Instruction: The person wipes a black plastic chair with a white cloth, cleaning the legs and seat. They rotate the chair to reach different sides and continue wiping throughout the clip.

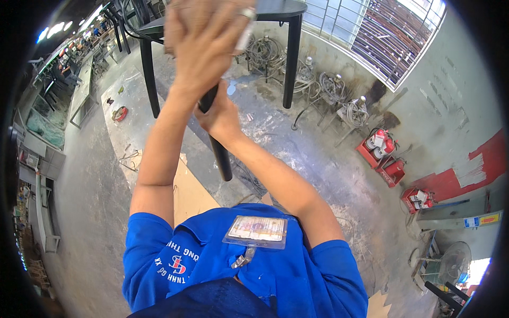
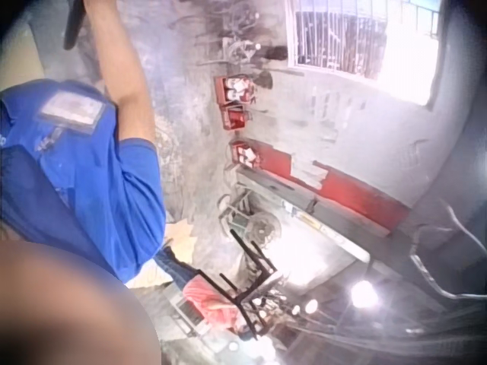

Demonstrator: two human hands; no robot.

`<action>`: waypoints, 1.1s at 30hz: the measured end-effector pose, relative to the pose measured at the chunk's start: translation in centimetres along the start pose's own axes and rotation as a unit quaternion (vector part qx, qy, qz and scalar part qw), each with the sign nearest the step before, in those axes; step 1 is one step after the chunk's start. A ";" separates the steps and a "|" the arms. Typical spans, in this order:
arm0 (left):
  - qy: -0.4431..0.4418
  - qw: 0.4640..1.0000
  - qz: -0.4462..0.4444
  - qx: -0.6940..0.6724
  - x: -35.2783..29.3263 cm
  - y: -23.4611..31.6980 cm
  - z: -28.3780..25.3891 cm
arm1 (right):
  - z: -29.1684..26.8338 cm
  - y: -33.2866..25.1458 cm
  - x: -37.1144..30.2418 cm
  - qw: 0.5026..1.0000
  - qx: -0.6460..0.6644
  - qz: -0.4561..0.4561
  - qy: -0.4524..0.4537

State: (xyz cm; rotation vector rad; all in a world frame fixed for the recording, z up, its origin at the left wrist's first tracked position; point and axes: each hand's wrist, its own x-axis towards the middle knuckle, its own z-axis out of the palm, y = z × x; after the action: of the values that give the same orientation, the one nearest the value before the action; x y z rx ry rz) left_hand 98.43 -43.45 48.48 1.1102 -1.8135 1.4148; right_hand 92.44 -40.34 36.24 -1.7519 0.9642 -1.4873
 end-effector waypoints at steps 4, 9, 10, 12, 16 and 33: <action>-0.160 0.981 0.073 0.086 2.6 3.4 3.2 | 0.1 0.8 0.1 0.996 -0.019 -0.063 -0.059; -0.361 0.917 0.166 -0.038 5.1 7.0 3.1 | -0.6 3.1 -0.9 0.986 -0.014 -0.077 -0.150; -0.242 0.953 0.106 -0.146 3.9 7.4 2.1 | -0.8 3.6 -1.2 0.985 -0.007 -0.034 -0.168; -0.058 0.957 0.011 -0.284 1.4 8.1 -0.3 | -1.4 4.6 -2.6 0.972 -0.027 -0.198 -0.125; 0.107 0.763 -0.231 -0.594 -8.5 6.5 -6.0 | -4.7 6.1 -5.4 0.957 0.144 0.141 -0.210; -0.153 0.409 -0.503 -0.746 -19.9 12.1 -3.8 | -10.4 4.2 -4.8 0.929 0.233 0.197 -0.210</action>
State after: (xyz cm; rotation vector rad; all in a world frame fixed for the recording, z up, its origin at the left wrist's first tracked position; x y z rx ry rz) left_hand 97.36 -33.60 27.12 0.8768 -1.1822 -1.1614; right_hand 81.20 -38.63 31.83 -1.3485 0.6216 -0.9305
